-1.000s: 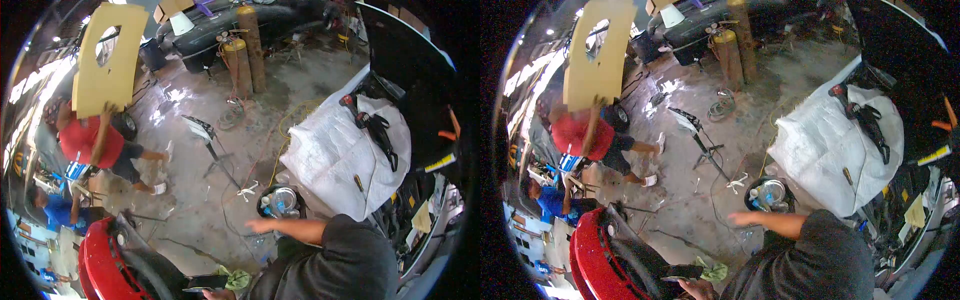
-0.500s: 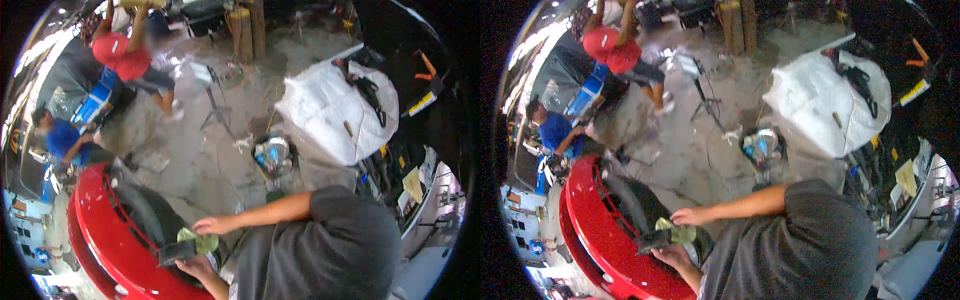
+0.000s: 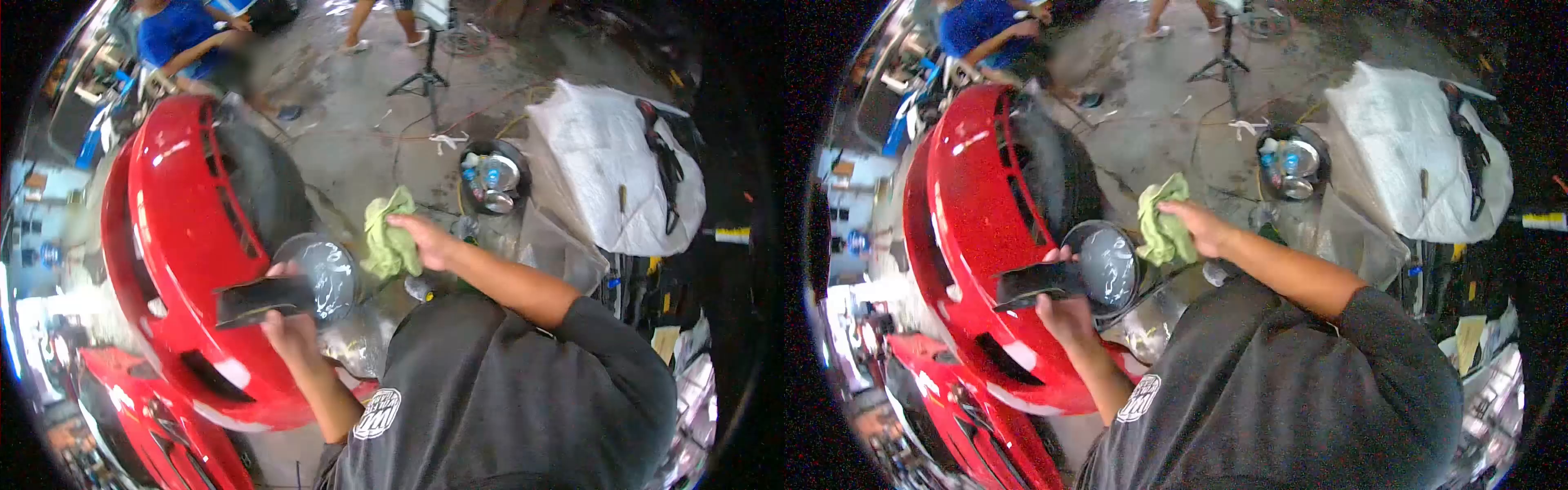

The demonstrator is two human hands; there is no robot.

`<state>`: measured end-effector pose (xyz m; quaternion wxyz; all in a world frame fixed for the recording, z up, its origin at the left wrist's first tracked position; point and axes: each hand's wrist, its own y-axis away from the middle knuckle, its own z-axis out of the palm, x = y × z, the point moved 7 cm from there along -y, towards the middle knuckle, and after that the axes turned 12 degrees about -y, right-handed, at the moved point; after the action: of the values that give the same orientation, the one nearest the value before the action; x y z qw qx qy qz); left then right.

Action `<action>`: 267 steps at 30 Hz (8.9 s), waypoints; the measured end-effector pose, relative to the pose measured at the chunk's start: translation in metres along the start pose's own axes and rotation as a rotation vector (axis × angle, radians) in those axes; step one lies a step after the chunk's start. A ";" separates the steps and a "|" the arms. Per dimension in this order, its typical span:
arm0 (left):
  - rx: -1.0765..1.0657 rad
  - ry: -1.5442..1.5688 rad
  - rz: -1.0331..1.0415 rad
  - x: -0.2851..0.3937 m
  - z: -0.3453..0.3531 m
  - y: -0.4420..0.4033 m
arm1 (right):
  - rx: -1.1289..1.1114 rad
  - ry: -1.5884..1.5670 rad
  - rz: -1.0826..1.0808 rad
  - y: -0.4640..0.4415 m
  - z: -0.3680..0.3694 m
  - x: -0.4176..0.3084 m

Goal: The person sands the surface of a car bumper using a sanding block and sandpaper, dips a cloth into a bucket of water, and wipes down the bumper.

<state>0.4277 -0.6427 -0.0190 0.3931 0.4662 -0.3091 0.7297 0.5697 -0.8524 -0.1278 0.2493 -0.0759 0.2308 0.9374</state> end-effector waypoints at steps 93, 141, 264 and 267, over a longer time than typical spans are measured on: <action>0.314 -1.617 0.192 0.121 -0.461 0.337 | 1.199 0.802 -0.552 0.505 -0.347 0.528; 0.045 -2.352 0.537 0.114 -0.378 0.261 | 1.198 0.981 -0.521 0.575 -0.369 0.500; 0.169 -0.171 -0.295 0.178 -0.543 0.398 | 0.046 1.491 -1.003 0.151 0.293 0.717; 0.144 -0.199 -0.299 0.188 -0.541 0.403 | 0.069 1.417 -0.976 0.142 0.276 0.723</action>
<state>-0.2046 -0.3481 -0.0822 0.4303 0.6038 -0.2207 0.6337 -0.1346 -0.5193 -0.0147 0.4237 -0.7263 0.3018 0.4493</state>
